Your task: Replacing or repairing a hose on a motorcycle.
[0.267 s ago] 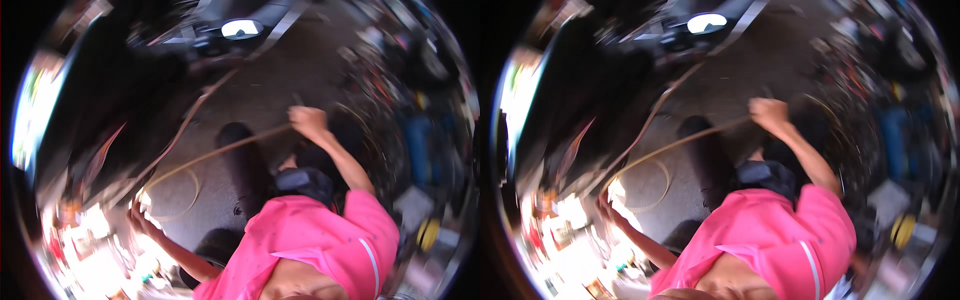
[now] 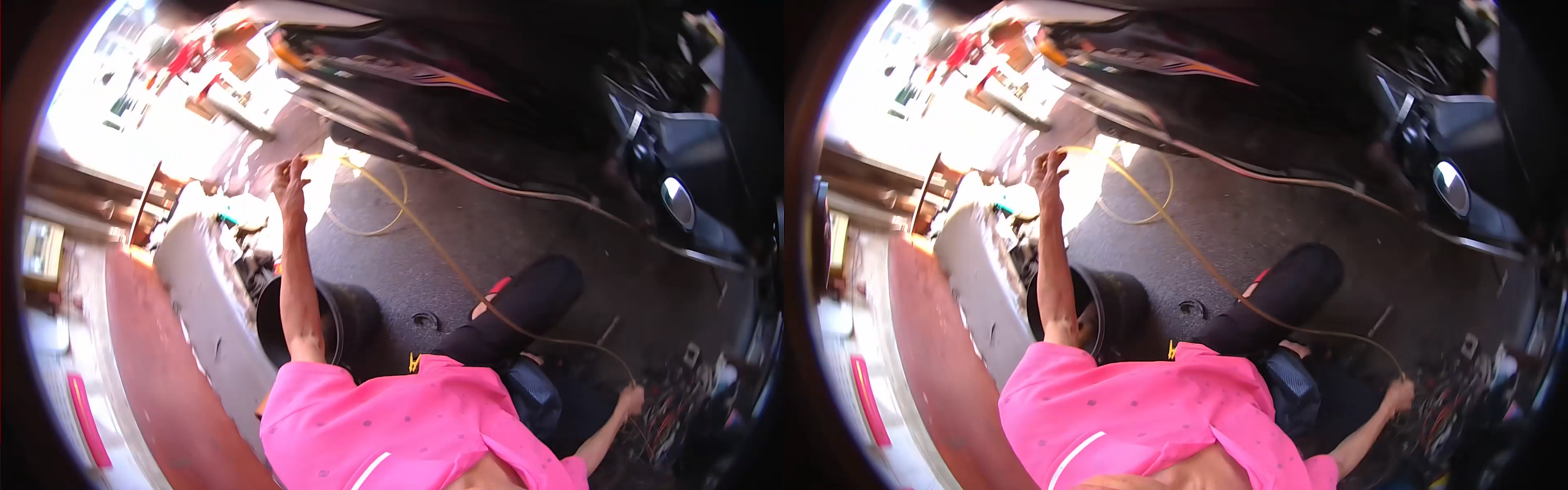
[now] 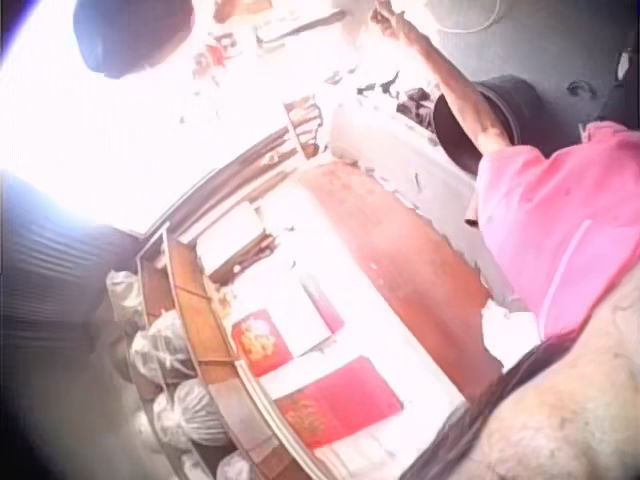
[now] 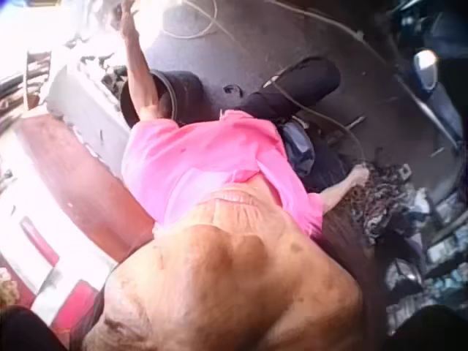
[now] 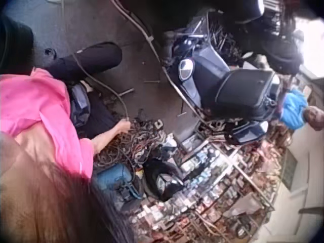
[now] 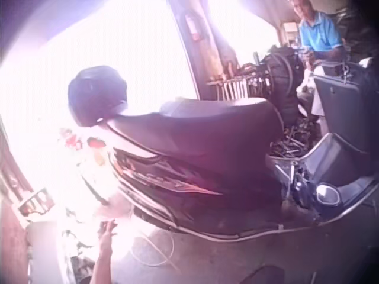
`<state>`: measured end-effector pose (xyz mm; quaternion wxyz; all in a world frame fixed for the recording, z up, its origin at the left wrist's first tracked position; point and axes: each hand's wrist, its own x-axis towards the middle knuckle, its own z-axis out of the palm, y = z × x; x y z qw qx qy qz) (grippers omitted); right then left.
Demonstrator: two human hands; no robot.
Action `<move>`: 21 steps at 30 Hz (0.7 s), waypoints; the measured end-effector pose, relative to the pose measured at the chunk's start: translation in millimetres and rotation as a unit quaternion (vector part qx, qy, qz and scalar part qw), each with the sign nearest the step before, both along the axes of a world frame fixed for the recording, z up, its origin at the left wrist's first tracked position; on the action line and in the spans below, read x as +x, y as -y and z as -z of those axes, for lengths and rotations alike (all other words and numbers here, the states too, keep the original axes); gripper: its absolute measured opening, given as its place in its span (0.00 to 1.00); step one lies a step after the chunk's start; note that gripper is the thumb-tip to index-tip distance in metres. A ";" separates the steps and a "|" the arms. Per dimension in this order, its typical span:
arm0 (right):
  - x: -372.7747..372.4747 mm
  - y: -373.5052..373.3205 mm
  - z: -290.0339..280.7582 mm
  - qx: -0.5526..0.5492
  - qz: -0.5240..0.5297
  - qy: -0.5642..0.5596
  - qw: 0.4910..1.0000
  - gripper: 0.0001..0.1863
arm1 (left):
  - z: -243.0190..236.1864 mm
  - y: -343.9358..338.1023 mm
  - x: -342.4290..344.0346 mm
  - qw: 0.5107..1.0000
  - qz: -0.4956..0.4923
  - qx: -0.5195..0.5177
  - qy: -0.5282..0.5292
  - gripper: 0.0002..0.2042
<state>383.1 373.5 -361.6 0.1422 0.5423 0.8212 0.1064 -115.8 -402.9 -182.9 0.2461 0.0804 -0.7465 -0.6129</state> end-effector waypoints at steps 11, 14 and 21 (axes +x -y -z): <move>-36.0 -215.6 -202.0 0.210 0.107 -0.254 0.938 0.44 | 8.3 78.2 5.0 0.996 -0.015 0.089 0.020 0.05; -89.0 -197.1 -270.0 0.298 -0.146 -0.300 0.894 0.26 | 6.0 89.8 -13.0 0.998 -0.025 0.003 0.055 0.09; -256.9 15.8 -277.9 0.110 -0.454 -0.414 0.782 0.15 | 77.5 79.0 -32.0 0.956 -0.073 0.002 0.284 0.28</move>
